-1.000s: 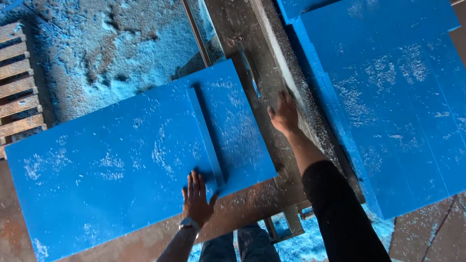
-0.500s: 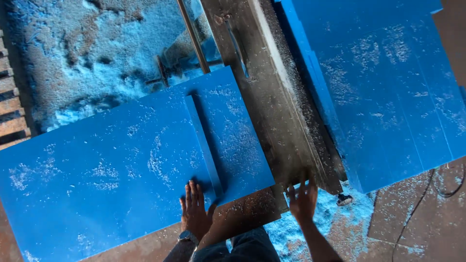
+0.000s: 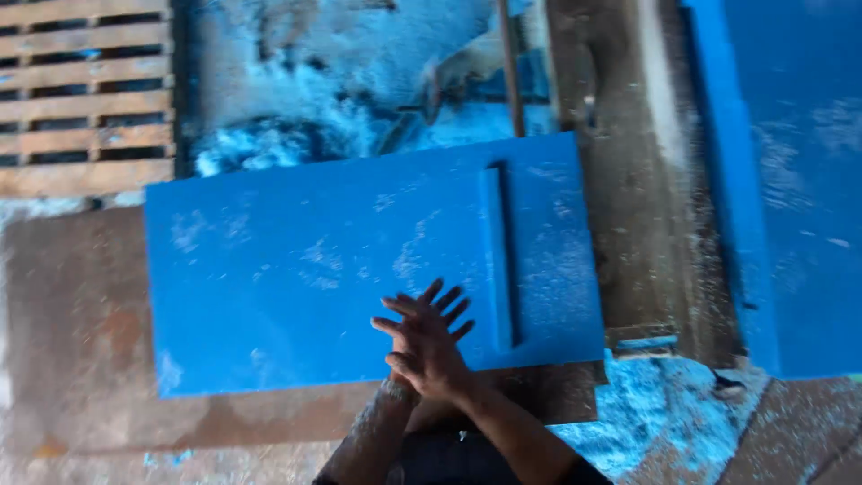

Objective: Cutting large blue plastic panels into smaller rectangular pieces using a table saw.

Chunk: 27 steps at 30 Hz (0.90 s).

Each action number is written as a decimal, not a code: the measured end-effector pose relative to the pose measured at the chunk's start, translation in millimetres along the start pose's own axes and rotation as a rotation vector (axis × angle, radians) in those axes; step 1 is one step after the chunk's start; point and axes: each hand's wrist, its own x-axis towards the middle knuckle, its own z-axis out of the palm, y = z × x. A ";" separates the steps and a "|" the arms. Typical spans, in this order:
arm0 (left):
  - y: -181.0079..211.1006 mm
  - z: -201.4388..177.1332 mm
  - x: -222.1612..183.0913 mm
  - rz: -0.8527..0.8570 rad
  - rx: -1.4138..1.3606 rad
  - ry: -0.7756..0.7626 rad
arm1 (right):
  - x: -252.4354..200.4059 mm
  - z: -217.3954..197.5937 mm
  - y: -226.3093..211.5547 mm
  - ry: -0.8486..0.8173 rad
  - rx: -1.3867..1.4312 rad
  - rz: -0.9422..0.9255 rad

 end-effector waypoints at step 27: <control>276.8 -198.4 199.5 -0.064 2.675 0.350 | -112.2 125.6 62.7 0.236 1.209 1.756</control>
